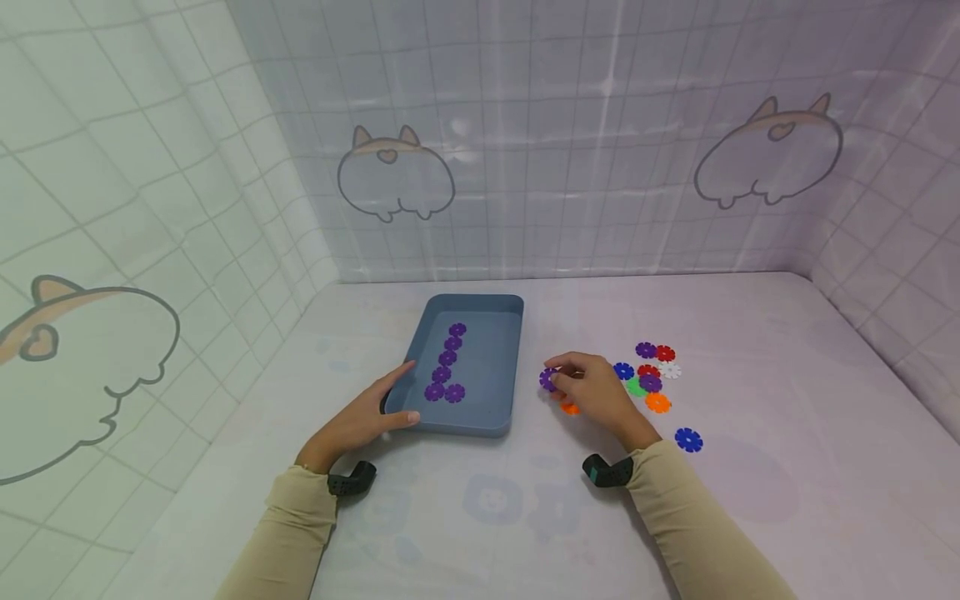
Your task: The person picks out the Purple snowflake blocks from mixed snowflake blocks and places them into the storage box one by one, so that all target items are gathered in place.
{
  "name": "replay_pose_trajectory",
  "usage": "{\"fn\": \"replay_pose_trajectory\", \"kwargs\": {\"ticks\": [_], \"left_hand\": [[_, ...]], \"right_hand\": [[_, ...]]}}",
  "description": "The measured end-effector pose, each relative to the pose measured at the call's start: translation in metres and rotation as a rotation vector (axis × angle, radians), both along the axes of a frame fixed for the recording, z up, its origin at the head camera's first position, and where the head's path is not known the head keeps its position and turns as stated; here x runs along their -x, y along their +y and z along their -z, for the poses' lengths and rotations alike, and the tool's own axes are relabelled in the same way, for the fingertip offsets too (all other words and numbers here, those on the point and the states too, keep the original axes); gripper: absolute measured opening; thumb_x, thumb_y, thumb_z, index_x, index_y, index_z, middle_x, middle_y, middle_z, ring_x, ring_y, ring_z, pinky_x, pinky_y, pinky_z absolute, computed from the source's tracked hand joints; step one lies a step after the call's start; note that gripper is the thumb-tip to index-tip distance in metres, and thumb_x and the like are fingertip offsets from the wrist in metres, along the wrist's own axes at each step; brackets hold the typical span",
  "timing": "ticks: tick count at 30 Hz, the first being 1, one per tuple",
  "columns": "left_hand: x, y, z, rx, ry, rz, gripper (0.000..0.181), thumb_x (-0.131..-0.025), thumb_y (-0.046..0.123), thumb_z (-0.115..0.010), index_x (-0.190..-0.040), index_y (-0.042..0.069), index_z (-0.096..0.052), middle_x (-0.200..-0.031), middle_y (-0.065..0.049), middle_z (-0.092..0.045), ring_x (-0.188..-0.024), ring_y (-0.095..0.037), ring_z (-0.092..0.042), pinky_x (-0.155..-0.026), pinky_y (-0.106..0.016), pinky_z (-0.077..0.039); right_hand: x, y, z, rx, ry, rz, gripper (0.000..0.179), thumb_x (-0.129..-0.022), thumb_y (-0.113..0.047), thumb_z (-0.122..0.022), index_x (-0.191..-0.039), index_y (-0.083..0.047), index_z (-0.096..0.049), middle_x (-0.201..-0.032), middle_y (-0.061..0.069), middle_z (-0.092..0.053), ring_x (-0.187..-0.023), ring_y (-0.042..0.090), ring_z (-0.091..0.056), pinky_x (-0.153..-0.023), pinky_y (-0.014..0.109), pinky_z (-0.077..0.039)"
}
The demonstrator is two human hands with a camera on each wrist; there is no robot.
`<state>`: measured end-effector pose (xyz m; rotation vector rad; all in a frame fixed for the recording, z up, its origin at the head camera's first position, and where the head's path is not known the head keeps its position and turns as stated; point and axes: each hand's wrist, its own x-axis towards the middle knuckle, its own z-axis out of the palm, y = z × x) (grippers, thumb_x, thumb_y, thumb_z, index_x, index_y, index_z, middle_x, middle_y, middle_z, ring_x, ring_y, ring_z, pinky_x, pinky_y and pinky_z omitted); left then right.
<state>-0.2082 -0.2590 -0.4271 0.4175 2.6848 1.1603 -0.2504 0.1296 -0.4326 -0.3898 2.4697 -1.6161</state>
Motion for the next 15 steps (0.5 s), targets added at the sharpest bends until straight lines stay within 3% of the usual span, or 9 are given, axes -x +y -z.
{"fn": "replay_pose_trajectory", "kwargs": {"ticks": [7, 15], "left_hand": [[-0.0003, -0.0002, 0.0004, -0.001, 0.003, -0.001, 0.092, -0.090, 0.052, -0.070, -0.162, 0.025, -0.020, -0.164, -0.012, -0.020, -0.150, -0.036, -0.016, -0.115, -0.064, -0.019], [-0.0010, 0.0004, 0.0002, -0.002, -0.005, -0.010, 0.092, -0.090, 0.053, -0.070, -0.162, 0.025, -0.021, -0.165, -0.011, -0.020, -0.150, -0.035, -0.016, -0.116, -0.064, -0.018]], "right_hand": [[0.0008, 0.0007, 0.0003, 0.039, -0.004, 0.015, 0.028, -0.102, -0.014, -0.059, -0.126, -0.001, -0.065, -0.103, 0.014, -0.069, -0.088, 0.026, -0.069, -0.077, 0.027, -0.058], [0.0015, 0.0029, 0.0008, 0.099, -0.021, 0.023, 0.033, -0.103, -0.012, -0.056, -0.133, 0.000, -0.061, -0.112, 0.017, -0.066, -0.094, 0.026, -0.070, -0.081, 0.024, -0.057]]}}
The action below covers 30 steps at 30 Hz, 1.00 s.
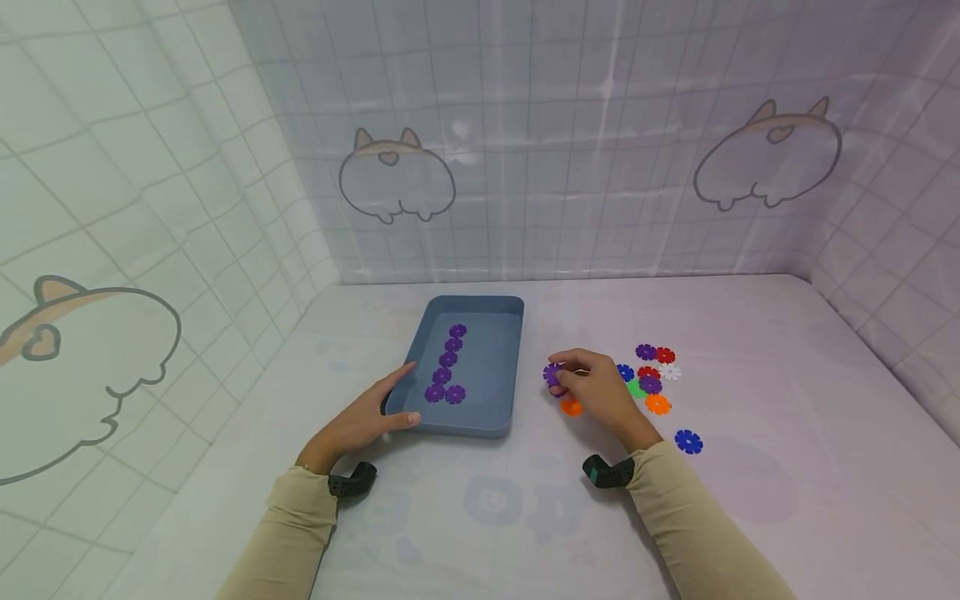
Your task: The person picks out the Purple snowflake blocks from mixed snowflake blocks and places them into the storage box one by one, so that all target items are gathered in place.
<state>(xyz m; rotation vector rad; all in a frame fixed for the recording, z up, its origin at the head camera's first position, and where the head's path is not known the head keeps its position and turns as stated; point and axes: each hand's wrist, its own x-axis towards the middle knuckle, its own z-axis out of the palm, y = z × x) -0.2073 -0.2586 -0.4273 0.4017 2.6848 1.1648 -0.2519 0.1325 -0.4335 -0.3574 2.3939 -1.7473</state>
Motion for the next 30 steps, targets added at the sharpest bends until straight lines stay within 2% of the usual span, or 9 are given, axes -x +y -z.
{"fn": "replay_pose_trajectory", "kwargs": {"ticks": [10, 20, 30], "left_hand": [[-0.0006, 0.0006, -0.0013, 0.004, -0.005, -0.001, 0.093, -0.089, 0.053, -0.070, -0.162, 0.025, -0.020, -0.165, -0.011, -0.020, -0.150, -0.035, -0.016, -0.116, -0.063, -0.018], [-0.0001, 0.0007, -0.0016, 0.008, -0.001, 0.002, 0.092, -0.090, 0.053, -0.070, -0.162, 0.026, -0.020, -0.165, -0.011, -0.020, -0.150, -0.035, -0.016, -0.116, -0.063, -0.019], [-0.0006, 0.0000, -0.0008, 0.001, -0.005, -0.002, 0.093, -0.089, 0.053, -0.070, -0.162, 0.025, -0.020, -0.165, -0.011, -0.019, -0.150, -0.036, -0.015, -0.116, -0.064, -0.018]], "right_hand": [[-0.0009, 0.0010, 0.0002, -0.028, 0.004, 0.005, 0.037, -0.102, -0.016, -0.060, -0.136, -0.002, -0.060, -0.120, 0.017, -0.063, -0.102, 0.026, -0.068, -0.088, 0.025, -0.055], [-0.0024, -0.0007, -0.0028, -0.083, 0.000, 0.018, 0.048, -0.095, -0.023, -0.069, -0.139, -0.008, -0.059, -0.129, 0.014, -0.060, -0.120, 0.033, -0.056, -0.097, 0.044, -0.051], [-0.0040, -0.0043, -0.0048, -0.060, -0.018, -0.010, 0.048, -0.096, -0.020, -0.070, -0.140, -0.006, -0.058, -0.126, 0.014, -0.060, -0.116, 0.031, -0.058, -0.091, 0.034, -0.055]]}}
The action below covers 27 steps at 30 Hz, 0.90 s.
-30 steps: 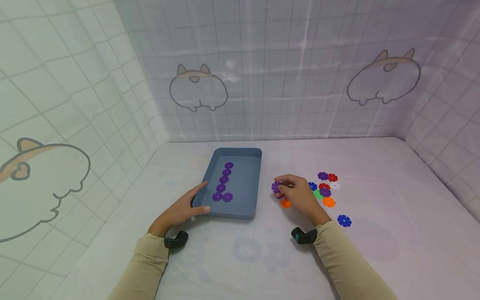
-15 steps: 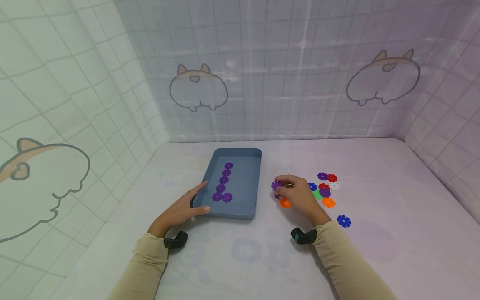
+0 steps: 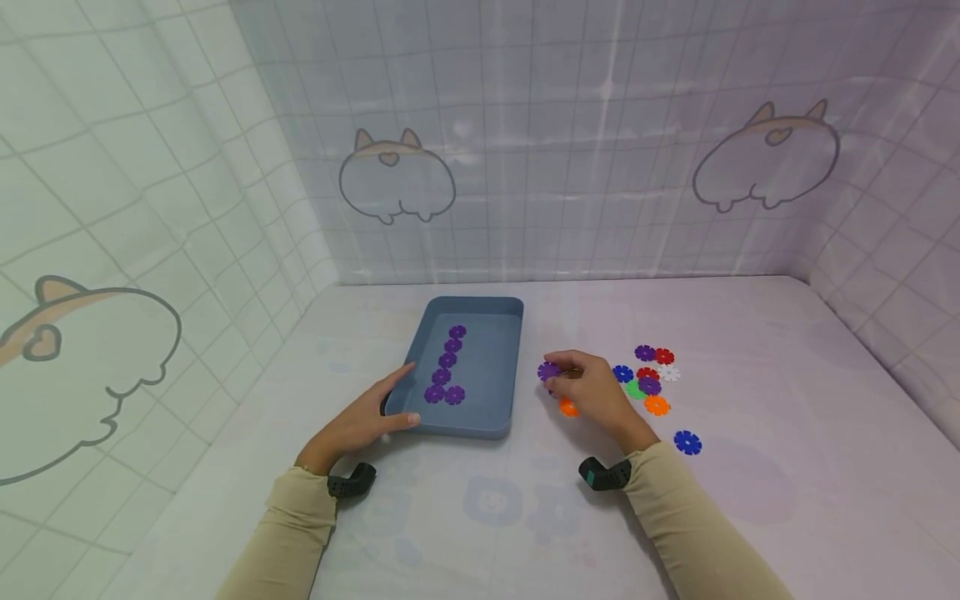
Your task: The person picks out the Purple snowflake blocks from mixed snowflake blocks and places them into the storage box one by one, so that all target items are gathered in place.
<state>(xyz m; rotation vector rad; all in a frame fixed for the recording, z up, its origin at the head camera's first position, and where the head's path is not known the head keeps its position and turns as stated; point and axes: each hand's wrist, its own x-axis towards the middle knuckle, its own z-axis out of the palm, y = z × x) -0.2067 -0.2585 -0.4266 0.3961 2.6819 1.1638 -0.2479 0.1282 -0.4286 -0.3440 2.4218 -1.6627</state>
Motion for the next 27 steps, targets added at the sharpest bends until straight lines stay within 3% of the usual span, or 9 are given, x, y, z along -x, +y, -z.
{"fn": "replay_pose_trajectory", "kwargs": {"ticks": [27], "left_hand": [[-0.0011, 0.0007, -0.0021, 0.003, 0.010, 0.002, 0.092, -0.090, 0.053, -0.070, -0.162, 0.024, -0.021, -0.164, -0.012, -0.020, -0.150, -0.036, -0.016, -0.115, -0.064, -0.019]], "right_hand": [[-0.0029, -0.0097, -0.0065, 0.102, -0.017, -0.048, 0.045, -0.097, -0.017, -0.068, -0.138, -0.002, -0.058, -0.119, 0.016, -0.062, -0.103, 0.032, -0.065, -0.084, 0.026, -0.056]]}}
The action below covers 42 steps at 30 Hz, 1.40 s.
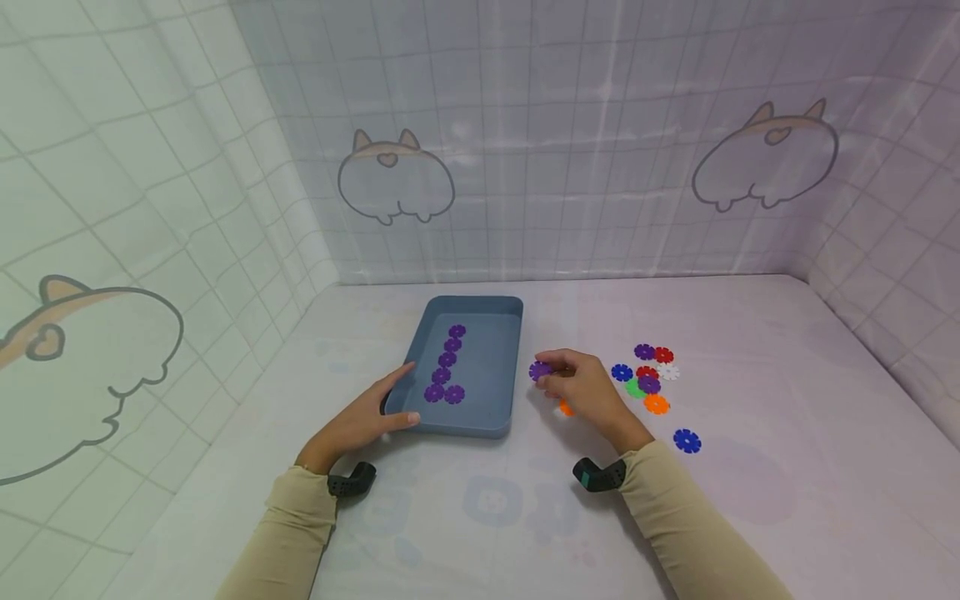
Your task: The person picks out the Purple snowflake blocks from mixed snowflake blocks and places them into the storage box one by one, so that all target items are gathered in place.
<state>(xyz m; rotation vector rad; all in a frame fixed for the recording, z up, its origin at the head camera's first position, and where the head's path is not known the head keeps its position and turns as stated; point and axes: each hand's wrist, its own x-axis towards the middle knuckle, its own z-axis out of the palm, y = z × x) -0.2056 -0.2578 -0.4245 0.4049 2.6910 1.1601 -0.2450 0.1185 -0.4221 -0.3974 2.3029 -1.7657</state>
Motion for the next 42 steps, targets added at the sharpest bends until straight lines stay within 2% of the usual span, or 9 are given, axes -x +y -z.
{"fn": "replay_pose_trajectory", "kwargs": {"ticks": [6, 14, 21, 23, 29, 36, 42], "left_hand": [[0.000, 0.000, 0.000, -0.001, 0.005, 0.008, 0.091, -0.090, 0.052, -0.069, -0.162, 0.025, -0.020, -0.165, -0.010, -0.020, -0.150, -0.035, -0.016, -0.115, -0.064, -0.019], [-0.001, -0.001, 0.000, -0.008, 0.003, 0.002, 0.092, -0.090, 0.053, -0.070, -0.162, 0.024, -0.021, -0.165, -0.011, -0.020, -0.150, -0.036, -0.016, -0.115, -0.065, -0.019], [0.000, -0.001, 0.002, -0.004, -0.008, -0.009, 0.093, -0.089, 0.054, -0.070, -0.162, 0.026, -0.021, -0.165, -0.009, -0.020, -0.151, -0.035, -0.016, -0.115, -0.064, -0.018], [0.000, -0.001, 0.002, -0.005, -0.008, -0.010, 0.093, -0.089, 0.054, -0.070, -0.162, 0.026, -0.021, -0.165, -0.009, -0.020, -0.150, -0.035, -0.016, -0.115, -0.065, -0.019], [0.001, -0.002, 0.005, -0.014, -0.005, -0.006, 0.092, -0.089, 0.052, -0.071, -0.162, 0.027, -0.022, -0.165, -0.009, -0.021, -0.151, -0.035, -0.016, -0.115, -0.064, -0.019], [0.000, -0.001, 0.003, -0.008, -0.009, -0.009, 0.093, -0.088, 0.054, -0.071, -0.162, 0.026, -0.022, -0.165, -0.009, -0.020, -0.151, -0.034, -0.016, -0.116, -0.063, -0.019], [0.000, 0.000, 0.002, -0.002, -0.015, -0.023, 0.093, -0.088, 0.055, -0.071, -0.162, 0.028, -0.022, -0.165, -0.009, -0.021, -0.150, -0.033, -0.017, -0.116, -0.063, -0.019]], "right_hand": [[0.002, -0.004, -0.002, 0.016, -0.015, -0.007, 0.046, -0.097, -0.017, -0.069, -0.139, -0.002, -0.058, -0.121, 0.016, -0.062, -0.105, 0.031, -0.065, -0.086, 0.029, -0.056], [0.003, -0.012, -0.008, 0.026, 0.008, -0.036, 0.043, -0.097, -0.016, -0.068, -0.137, -0.002, -0.059, -0.119, 0.015, -0.066, -0.105, 0.031, -0.066, -0.087, 0.030, -0.056], [0.009, -0.023, -0.018, -0.006, 0.052, -0.080, 0.040, -0.097, -0.017, -0.067, -0.134, -0.003, -0.062, -0.112, 0.012, -0.070, -0.097, 0.032, -0.069, -0.087, 0.040, -0.057], [0.011, -0.026, -0.022, -0.007, 0.045, -0.096, 0.041, -0.097, -0.017, -0.068, -0.134, -0.002, -0.062, -0.112, 0.011, -0.071, -0.097, 0.030, -0.069, -0.088, 0.040, -0.057], [0.017, -0.036, -0.030, -0.009, 0.021, -0.147, 0.045, -0.094, -0.015, -0.071, -0.137, -0.004, -0.061, -0.113, 0.011, -0.070, -0.102, 0.035, -0.068, -0.093, 0.047, -0.054], [0.029, -0.057, -0.033, -0.077, 0.054, -0.196, 0.044, -0.093, -0.012, -0.070, -0.135, -0.001, -0.062, -0.112, 0.011, -0.068, -0.097, 0.026, -0.069, -0.090, 0.039, -0.056], [0.037, -0.074, -0.037, -0.110, 0.039, -0.211, 0.037, -0.091, -0.009, -0.071, -0.127, -0.005, -0.068, -0.108, 0.009, -0.070, -0.097, 0.032, -0.070, -0.087, 0.038, -0.057]]}}
